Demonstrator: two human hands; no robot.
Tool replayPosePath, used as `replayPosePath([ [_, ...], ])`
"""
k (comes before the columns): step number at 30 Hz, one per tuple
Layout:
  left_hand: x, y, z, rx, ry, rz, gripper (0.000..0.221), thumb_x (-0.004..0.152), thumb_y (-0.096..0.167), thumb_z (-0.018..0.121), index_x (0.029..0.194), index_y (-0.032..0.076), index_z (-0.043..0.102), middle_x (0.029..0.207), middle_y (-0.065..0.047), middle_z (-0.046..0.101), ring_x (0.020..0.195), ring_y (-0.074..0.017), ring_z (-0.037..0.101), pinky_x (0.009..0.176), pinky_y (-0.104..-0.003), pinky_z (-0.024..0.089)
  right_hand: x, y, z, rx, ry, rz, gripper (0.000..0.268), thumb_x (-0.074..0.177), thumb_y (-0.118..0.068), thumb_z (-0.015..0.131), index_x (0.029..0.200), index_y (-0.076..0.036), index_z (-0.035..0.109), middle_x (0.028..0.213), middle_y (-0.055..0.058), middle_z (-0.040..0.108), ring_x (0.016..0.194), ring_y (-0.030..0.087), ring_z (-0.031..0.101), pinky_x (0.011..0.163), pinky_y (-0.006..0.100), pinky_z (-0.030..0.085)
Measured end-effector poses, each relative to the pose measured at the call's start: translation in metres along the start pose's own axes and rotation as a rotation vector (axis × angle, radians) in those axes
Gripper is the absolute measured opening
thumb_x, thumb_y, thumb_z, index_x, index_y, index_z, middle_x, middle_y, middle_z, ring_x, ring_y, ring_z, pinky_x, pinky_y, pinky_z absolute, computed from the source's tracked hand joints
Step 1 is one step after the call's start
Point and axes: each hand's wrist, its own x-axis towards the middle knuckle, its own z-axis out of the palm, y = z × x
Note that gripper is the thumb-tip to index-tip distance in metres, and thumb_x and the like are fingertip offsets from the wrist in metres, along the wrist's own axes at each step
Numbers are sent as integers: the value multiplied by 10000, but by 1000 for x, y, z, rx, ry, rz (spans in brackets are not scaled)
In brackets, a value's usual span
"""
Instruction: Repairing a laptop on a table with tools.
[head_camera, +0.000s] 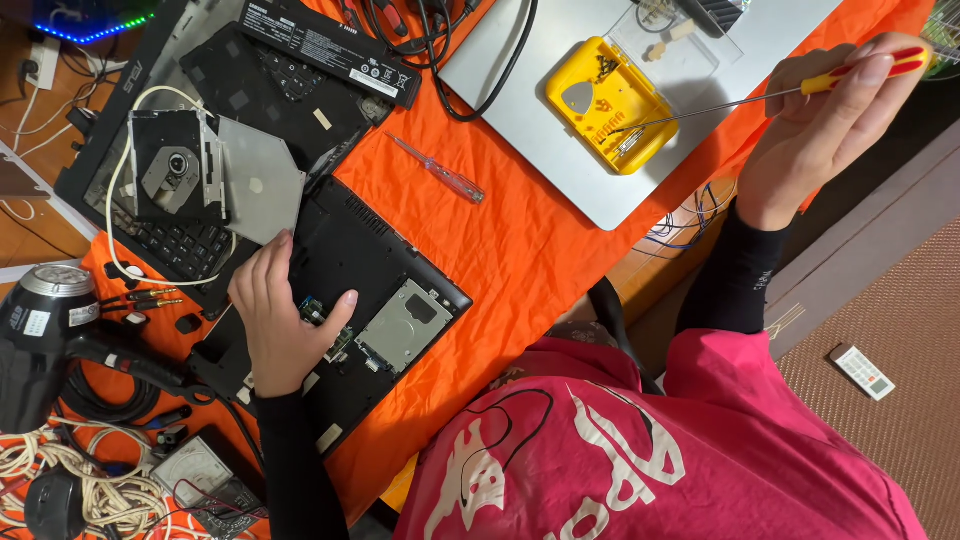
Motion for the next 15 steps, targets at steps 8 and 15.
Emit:
replayPosePath([
  [8, 2, 2, -2, -24, 0, -18, 877, 864, 415, 797, 1526, -20, 422, 1540, -167, 502, 1399, -360, 444, 1196, -527, 307, 2, -4, 2, 7, 2, -23, 227, 1288, -305, 491, 1276, -79, 497, 857, 48, 446, 611, 134, 339, 549, 278, 261],
  [15, 6, 8, -17, -64, 58, -5, 852, 881, 445, 777, 1518, -5, 437, 1507, -173, 514, 1386, -361, 463, 1170, -519, 307, 21, 37, -35, 93, 59, -2, 212, 1229, -204, 461, 1244, 3, 506, 916, 126, 508, 703, 208, 417, 615, 302, 289],
])
